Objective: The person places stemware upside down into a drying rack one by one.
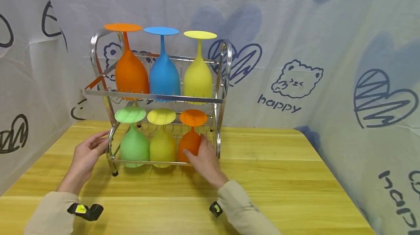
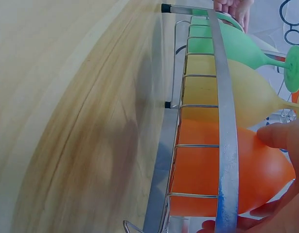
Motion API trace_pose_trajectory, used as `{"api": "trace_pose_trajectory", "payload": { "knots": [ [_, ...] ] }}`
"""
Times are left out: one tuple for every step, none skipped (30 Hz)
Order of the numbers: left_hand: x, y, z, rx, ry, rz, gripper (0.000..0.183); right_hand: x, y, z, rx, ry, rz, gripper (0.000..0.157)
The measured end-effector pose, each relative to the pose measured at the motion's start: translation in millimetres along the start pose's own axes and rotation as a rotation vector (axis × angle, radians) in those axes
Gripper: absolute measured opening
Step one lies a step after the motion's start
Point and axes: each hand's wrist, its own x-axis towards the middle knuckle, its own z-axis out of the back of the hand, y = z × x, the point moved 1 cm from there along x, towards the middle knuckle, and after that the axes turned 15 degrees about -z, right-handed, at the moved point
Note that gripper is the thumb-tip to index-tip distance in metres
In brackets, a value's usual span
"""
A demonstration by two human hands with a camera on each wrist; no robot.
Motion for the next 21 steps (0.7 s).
{"api": "trace_pose_trajectory", "payload": {
  "knots": [
    [0.0,0.0,0.0,-0.012,-0.004,-0.001,0.033,0,0,0.1,-0.006,0.002,-0.001,0.079],
    [0.1,0.1,-0.1,-0.017,-0.005,-0.003,0.032,0,1,0.2,-0.01,0.004,-0.002,0.08],
    [0.2,0.2,-0.2,-0.012,-0.003,-0.007,0.032,-1,1,0.3,-0.016,0.007,-0.005,0.08],
    [0.2,0.2,-0.3,-0.006,0.0,-0.01,0.032,-1,1,0.2,-0.021,0.01,-0.01,0.081],
    [0.2,0.1,-0.4,-0.001,0.001,-0.012,0.032,-1,1,0.2,-0.025,0.012,-0.011,0.081],
    [0.1,0.1,-0.4,-0.009,-0.001,-0.009,0.032,-1,1,0.4,-0.029,0.015,-0.014,0.082],
    [0.1,0.1,-0.5,-0.012,-0.002,-0.008,0.031,-2,1,0.6,-0.032,0.018,-0.018,0.082],
    [0.1,0.0,-0.5,-0.015,-0.002,-0.007,0.031,-2,1,0.7,-0.034,0.022,-0.021,0.083],
    [0.1,0.0,-0.5,-0.015,-0.003,-0.007,0.03,-3,0,0.7,-0.037,0.025,-0.022,0.084],
    [0.2,0.1,-0.5,-0.026,-0.006,-0.004,0.029,-4,0,1.2,-0.033,0.029,-0.024,0.084],
    [0.3,0.1,-0.5,-0.027,-0.007,-0.003,0.029,-5,0,1.8,-0.025,0.031,-0.021,0.085],
    [0.6,0.2,-0.5,-0.025,-0.007,-0.001,0.029,-6,-1,2.6,-0.014,0.034,-0.018,0.086],
    [1.0,0.2,-0.7,-0.012,-0.004,-0.001,0.031,-8,-1,3.6,-0.002,0.032,-0.01,0.086],
    [1.4,0.1,-0.8,0.001,-0.001,0.0,0.034,-10,-2,4.6,0.011,0.031,0.003,0.085],
    [1.5,0.4,-0.7,0.0,0.0,-0.002,0.034,-12,-2,5.9,0.026,0.029,0.016,0.085],
    [1.3,0.3,-0.6,0.002,0.001,-0.003,0.035,-15,-3,7.5,0.041,0.027,0.03,0.083],
    [1.2,0.1,-0.5,0.005,0.002,-0.006,0.036,-18,-3,9.2,0.052,0.022,0.054,0.082],
    [1.0,0.1,-0.5,-0.002,0.001,-0.005,0.035,-21,-4,10.8,0.059,0.021,0.076,0.081],
    [0.9,0.0,-0.6,0.0,0.002,-0.006,0.036,-24,-5,12.5,0.062,0.021,0.104,0.079],
    [0.5,-0.2,-0.4,-0.003,0.001,-0.007,0.035,-27,-6,14.0,0.068,0.025,0.131,0.077],
    [0.1,-0.3,-0.2,-0.01,0.0,-0.008,0.034,-30,-8,15.8,0.071,0.029,0.158,0.075]
  ]
}}
